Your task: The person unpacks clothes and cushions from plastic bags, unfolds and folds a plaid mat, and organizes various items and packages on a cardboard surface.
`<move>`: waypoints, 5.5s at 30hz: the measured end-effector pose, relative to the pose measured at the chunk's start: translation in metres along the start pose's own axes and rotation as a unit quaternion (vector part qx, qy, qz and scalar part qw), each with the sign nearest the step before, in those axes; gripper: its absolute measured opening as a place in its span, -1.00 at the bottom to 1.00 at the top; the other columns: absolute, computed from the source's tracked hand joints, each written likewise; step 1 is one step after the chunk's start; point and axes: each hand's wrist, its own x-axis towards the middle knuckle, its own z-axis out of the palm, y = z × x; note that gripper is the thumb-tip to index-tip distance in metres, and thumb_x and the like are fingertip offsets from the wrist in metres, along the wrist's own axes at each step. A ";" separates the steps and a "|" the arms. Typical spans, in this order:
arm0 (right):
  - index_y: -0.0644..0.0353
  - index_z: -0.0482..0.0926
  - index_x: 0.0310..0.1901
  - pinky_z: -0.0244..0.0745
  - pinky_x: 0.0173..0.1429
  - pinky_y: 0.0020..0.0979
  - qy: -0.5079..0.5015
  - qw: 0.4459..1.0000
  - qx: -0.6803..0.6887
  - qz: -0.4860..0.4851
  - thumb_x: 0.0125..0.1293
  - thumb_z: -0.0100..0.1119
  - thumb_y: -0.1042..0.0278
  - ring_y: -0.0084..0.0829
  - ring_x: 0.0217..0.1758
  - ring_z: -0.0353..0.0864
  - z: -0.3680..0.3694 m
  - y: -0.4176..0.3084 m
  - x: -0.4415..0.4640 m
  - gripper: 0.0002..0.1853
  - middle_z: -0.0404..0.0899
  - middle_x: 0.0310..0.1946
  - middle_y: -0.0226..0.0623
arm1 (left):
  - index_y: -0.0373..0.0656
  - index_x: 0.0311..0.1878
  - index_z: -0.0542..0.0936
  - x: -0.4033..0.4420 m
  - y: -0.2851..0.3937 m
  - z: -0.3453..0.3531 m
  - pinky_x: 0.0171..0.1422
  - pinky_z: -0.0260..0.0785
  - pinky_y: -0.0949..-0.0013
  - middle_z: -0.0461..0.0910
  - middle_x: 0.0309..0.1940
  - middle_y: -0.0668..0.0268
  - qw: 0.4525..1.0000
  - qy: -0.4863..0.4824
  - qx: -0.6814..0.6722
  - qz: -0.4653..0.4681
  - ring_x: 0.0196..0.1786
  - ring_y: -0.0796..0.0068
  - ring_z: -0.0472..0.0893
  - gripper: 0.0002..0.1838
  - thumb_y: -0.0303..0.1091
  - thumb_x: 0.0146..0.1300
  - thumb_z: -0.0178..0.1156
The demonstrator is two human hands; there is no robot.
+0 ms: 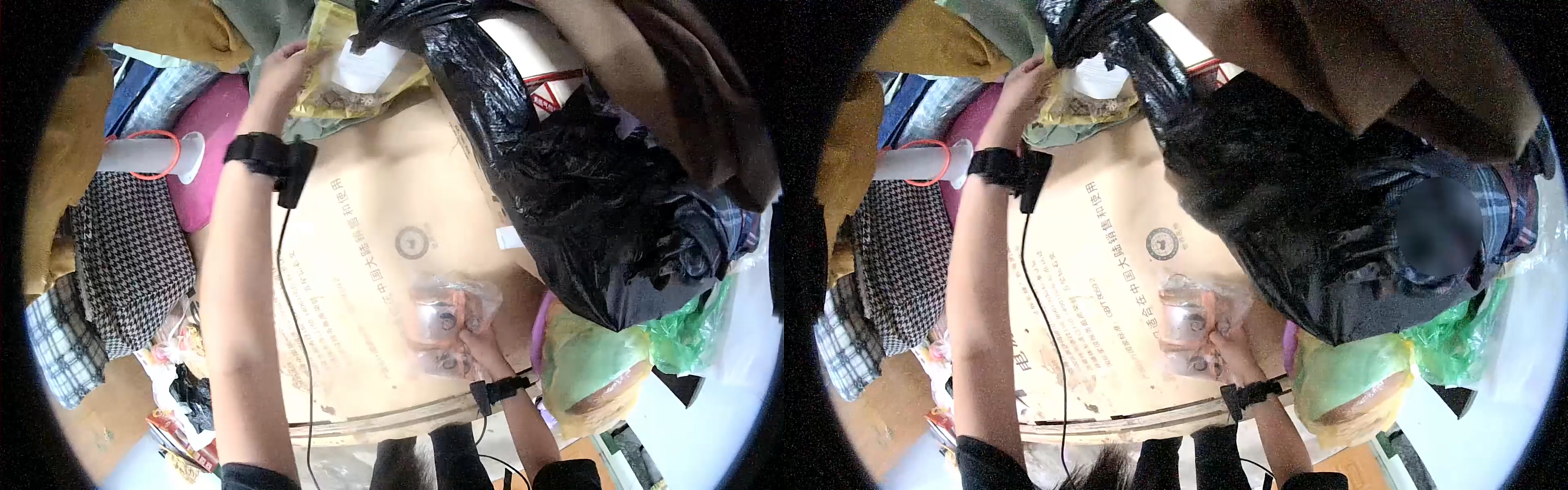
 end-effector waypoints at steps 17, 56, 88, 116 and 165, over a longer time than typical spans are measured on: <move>0.35 0.19 0.16 0.42 -0.20 -0.58 -0.066 0.994 -0.057 0.062 0.08 0.04 0.60 -0.55 -0.25 0.46 -0.019 0.008 0.007 -0.44 0.46 -0.22 -0.38 | -0.40 0.31 -0.06 -0.006 -0.064 0.031 0.41 -0.16 0.25 -0.02 0.30 -0.14 0.956 0.197 0.155 0.153 0.38 0.12 0.00 -0.07 -0.08 0.07 0.22; 0.35 -0.08 0.28 0.27 0.19 -0.45 0.218 0.808 -0.354 -0.418 0.12 0.19 0.46 -0.32 0.21 0.25 0.127 -0.120 0.183 -0.22 0.17 0.19 -0.05 | -0.22 -0.17 0.50 -0.083 -0.194 0.007 -0.01 0.33 0.35 0.53 -0.22 0.17 0.992 0.064 0.110 0.022 -0.13 0.31 0.51 -0.69 -0.38 -0.03 0.24; 0.29 0.26 0.11 0.11 0.31 -0.31 -0.096 0.711 -0.580 -0.385 0.15 0.02 0.55 -0.19 0.24 0.23 0.281 0.107 -0.090 -0.56 0.27 0.13 -0.08 | -0.22 0.28 0.15 -0.697 -0.276 -0.215 0.37 -0.13 0.01 0.05 0.27 -0.11 0.891 0.242 0.322 -0.212 0.34 -0.09 0.00 -0.39 -0.47 0.11 0.02; 0.26 0.42 -0.09 0.39 0.01 -0.50 -0.204 0.895 -0.317 -0.238 0.13 0.12 0.53 -0.52 -0.11 0.47 0.599 0.271 -0.212 -0.72 0.51 -0.21 -0.31 | -0.32 0.33 -0.04 -0.756 -0.301 -0.478 0.38 -0.05 0.22 0.04 0.28 -0.07 0.979 0.144 0.098 -0.109 0.32 0.01 0.09 -0.15 -0.45 0.01 0.22; 0.25 0.31 0.05 0.44 -0.20 -0.37 -0.292 0.864 -0.400 -0.092 0.34 -0.19 0.40 -0.36 -0.38 0.56 0.252 0.216 -0.191 -0.72 0.53 -0.44 -0.16 | -0.43 0.27 0.04 -0.734 -0.344 -0.354 0.35 -0.04 0.19 0.12 0.21 -0.17 0.770 0.478 0.332 -0.262 0.29 0.00 0.13 -0.15 -0.18 0.06 0.26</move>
